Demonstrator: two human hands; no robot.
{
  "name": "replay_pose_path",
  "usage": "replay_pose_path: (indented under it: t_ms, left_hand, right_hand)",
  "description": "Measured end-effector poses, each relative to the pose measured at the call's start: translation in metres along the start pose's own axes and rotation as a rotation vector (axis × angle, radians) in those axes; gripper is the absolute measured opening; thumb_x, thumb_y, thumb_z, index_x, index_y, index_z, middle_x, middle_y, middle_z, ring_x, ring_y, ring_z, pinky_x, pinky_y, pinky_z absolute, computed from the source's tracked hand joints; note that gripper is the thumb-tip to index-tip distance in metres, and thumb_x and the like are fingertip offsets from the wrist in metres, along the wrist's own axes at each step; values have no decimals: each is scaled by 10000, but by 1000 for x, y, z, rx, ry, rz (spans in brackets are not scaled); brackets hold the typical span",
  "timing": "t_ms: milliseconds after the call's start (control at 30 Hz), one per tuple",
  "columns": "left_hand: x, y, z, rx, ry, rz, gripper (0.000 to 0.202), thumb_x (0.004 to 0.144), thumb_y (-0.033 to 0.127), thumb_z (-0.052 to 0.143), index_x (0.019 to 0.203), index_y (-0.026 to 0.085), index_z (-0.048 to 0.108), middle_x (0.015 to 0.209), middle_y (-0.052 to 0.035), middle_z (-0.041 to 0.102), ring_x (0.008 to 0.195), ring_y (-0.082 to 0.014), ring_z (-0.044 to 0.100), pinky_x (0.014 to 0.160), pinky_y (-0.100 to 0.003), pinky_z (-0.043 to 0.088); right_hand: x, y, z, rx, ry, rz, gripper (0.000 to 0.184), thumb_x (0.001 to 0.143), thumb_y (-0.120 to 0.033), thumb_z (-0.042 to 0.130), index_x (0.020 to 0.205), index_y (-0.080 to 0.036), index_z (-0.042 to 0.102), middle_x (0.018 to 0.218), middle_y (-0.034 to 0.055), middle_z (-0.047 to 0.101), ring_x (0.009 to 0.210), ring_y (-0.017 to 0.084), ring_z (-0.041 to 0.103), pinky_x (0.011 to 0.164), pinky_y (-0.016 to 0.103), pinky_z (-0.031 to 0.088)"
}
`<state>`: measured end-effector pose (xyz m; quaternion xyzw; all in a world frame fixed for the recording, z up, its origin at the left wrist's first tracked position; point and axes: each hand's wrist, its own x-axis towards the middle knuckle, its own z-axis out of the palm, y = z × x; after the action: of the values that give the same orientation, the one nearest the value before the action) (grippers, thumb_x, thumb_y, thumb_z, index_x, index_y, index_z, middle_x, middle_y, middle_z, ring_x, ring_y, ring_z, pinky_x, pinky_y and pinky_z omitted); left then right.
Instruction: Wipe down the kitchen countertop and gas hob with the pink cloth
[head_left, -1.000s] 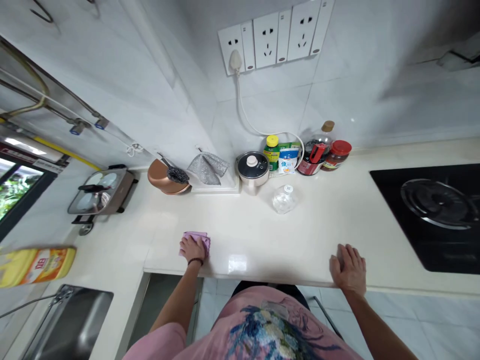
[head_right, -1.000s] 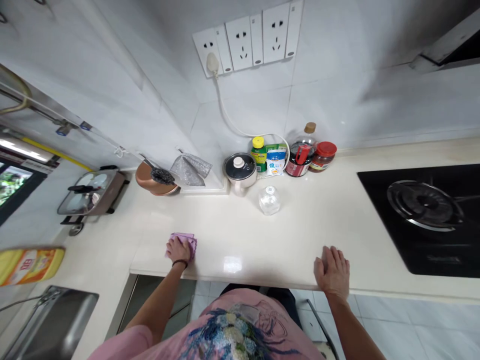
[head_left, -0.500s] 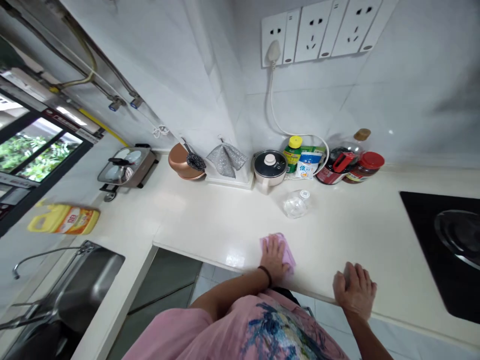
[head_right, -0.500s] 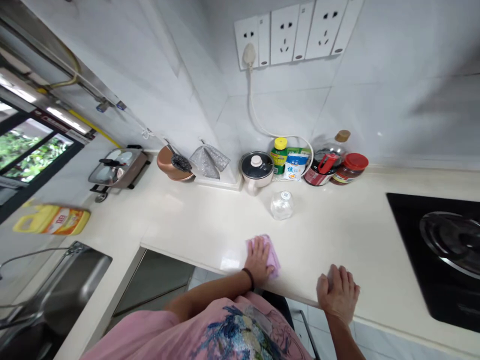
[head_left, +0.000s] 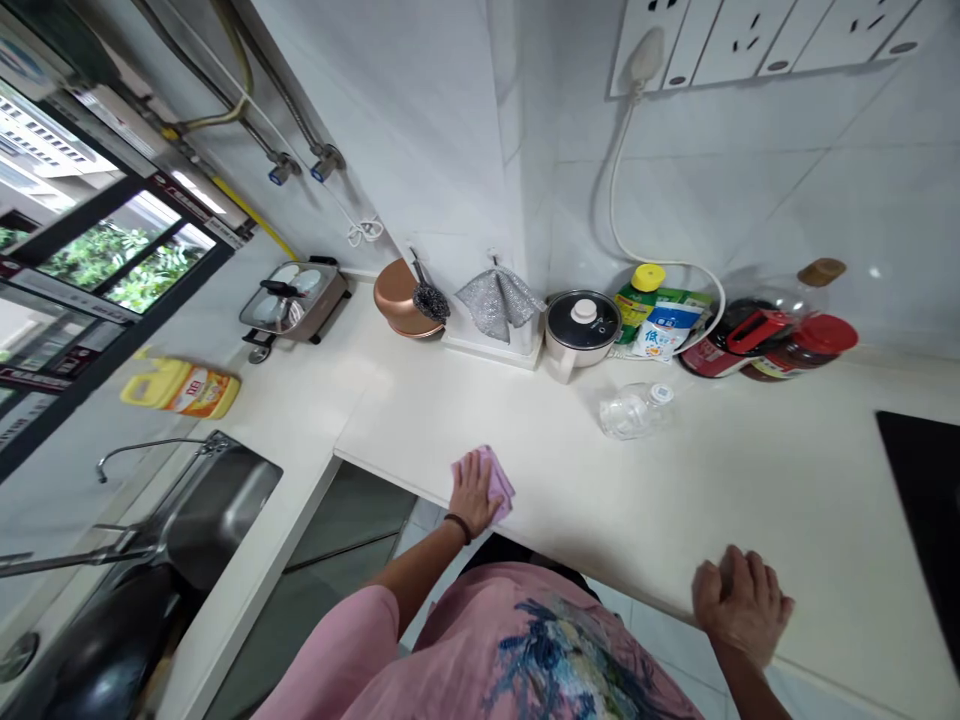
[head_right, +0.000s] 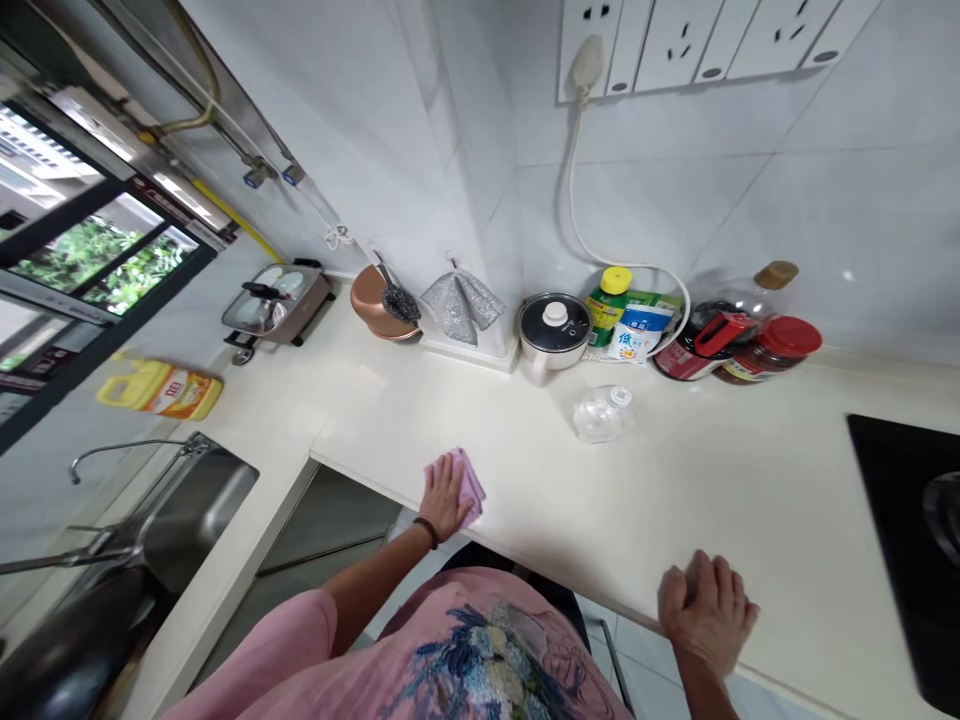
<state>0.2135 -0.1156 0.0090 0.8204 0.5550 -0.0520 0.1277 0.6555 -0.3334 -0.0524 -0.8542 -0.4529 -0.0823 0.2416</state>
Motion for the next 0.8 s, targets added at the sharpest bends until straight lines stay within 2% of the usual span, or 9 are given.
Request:
replay_pose_path:
  t_ms: [133, 233, 333, 400, 467, 567, 667, 800]
  left_hand:
    - [6, -70, -20, 50, 7, -307, 791, 990, 497, 404, 1643, 93, 211, 1731, -214, 118, 1611, -351, 21, 1282, -581, 94]
    - [15, -115, -34, 52, 53, -557, 769, 1013, 496, 321, 1634, 57, 206, 1721, -243, 139, 1607, -358, 58, 1275, -576, 132]
    - [26, -145, -46, 16, 155, -848, 772, 1014, 521, 286, 1613, 36, 246, 1695, -282, 203, 1594, -381, 131, 1255, -593, 193]
    - [34, -151, -48, -14, 208, -1011, 782, 1011, 543, 271, 1598, 27, 275, 1679, -300, 230, 1582, -404, 165, 1242, -614, 216]
    - [40, -144, -46, -30, 232, -1102, 789, 1010, 545, 255, 1590, 10, 281, 1670, -320, 230, 1574, -427, 180, 1233, -633, 223]
    - [43, -110, -34, -27, 242, -1058, 771, 1009, 520, 275, 1590, 13, 288, 1672, -323, 221, 1577, -428, 169, 1231, -646, 216]
    - [40, -58, -18, -21, 225, -848, 755, 1008, 493, 311, 1604, 30, 276, 1689, -303, 195, 1591, -412, 117, 1243, -648, 172]
    - [37, 21, 3, -70, 143, -445, 792, 990, 492, 383, 1631, 55, 224, 1715, -262, 128, 1600, -406, 31, 1260, -652, 83]
  right_hand:
    - [1, -3, 1, 45, 39, 43, 654, 894, -459, 479, 1482, -180, 545, 1523, 207, 519, 1409, 459, 444, 1136, 735, 256]
    - [2, -3, 1, 45, 49, 35, 639, 899, -462, 489, 1464, -172, 562, 1513, 211, 530, 1408, 457, 451, 1137, 727, 268]
    - [2, -3, 0, 46, 44, 29, 631, 907, -460, 494, 1462, -167, 560, 1518, 204, 527, 1412, 442, 448, 1146, 708, 272]
    - [2, -3, -1, 40, 27, 31, 639, 907, -458, 487, 1476, -172, 544, 1527, 199, 517, 1415, 442, 436, 1144, 713, 265]
    - [2, -4, -2, 27, 11, 33, 651, 904, -462, 475, 1484, -172, 535, 1526, 201, 514, 1410, 449, 431, 1132, 723, 265]
    - [1, -5, -3, 16, 2, 45, 655, 905, -472, 460, 1483, -174, 536, 1520, 202, 517, 1406, 449, 434, 1132, 721, 267]
    - [1, -7, -3, 25, 6, 61, 643, 917, -482, 453, 1480, -183, 537, 1532, 190, 513, 1422, 435, 430, 1156, 712, 255]
    - [2, -8, -4, 48, 9, 63, 635, 920, -484, 470, 1466, -170, 552, 1530, 199, 515, 1434, 436, 422, 1168, 710, 246]
